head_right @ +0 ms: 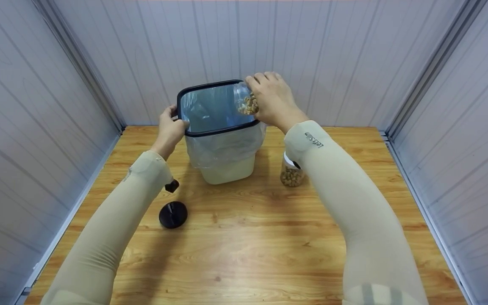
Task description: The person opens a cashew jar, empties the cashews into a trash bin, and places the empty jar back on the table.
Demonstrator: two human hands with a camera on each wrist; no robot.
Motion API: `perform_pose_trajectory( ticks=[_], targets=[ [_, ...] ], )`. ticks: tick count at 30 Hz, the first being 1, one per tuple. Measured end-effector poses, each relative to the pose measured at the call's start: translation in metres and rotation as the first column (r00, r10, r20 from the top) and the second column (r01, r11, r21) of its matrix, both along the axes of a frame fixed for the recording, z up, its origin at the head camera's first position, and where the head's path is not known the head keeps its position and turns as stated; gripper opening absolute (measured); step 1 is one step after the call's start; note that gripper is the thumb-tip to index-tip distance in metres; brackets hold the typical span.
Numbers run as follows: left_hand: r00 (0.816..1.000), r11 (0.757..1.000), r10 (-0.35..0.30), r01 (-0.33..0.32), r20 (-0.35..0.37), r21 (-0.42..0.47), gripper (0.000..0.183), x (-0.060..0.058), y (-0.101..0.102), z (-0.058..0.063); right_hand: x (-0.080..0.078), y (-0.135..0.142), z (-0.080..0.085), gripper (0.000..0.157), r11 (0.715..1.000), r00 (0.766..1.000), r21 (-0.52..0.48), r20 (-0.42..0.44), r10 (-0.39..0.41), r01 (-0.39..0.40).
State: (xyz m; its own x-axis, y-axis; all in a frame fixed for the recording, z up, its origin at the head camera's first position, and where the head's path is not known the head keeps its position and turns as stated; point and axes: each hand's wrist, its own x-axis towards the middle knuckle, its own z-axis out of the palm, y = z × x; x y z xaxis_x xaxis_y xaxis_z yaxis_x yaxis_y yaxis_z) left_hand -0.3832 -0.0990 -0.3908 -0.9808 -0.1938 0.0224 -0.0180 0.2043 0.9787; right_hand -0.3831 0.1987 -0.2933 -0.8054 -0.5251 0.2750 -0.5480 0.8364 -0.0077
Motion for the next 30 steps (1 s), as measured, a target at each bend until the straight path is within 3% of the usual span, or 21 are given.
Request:
perform_pose_trajectory(
  ticks=[15, 30],
  targets=[
    [0.999, 1.0, -0.003, 0.003, -0.038, -0.003, 0.075, 0.0018, 0.0013, -0.002, 0.0011, -0.0005, 0.0035, 0.086, 0.999, 1.0, 0.048, -0.006, 0.01, -0.01],
    [1.0, 1.0, -0.008, 0.008, -0.015, 0.001, 0.074, 0.0026, 0.0022, -0.0012, 0.0011, -0.0022, 0.0083, 0.091, 0.995, 0.999, 0.099, 0.039, 0.022, -0.025]
  ],
)
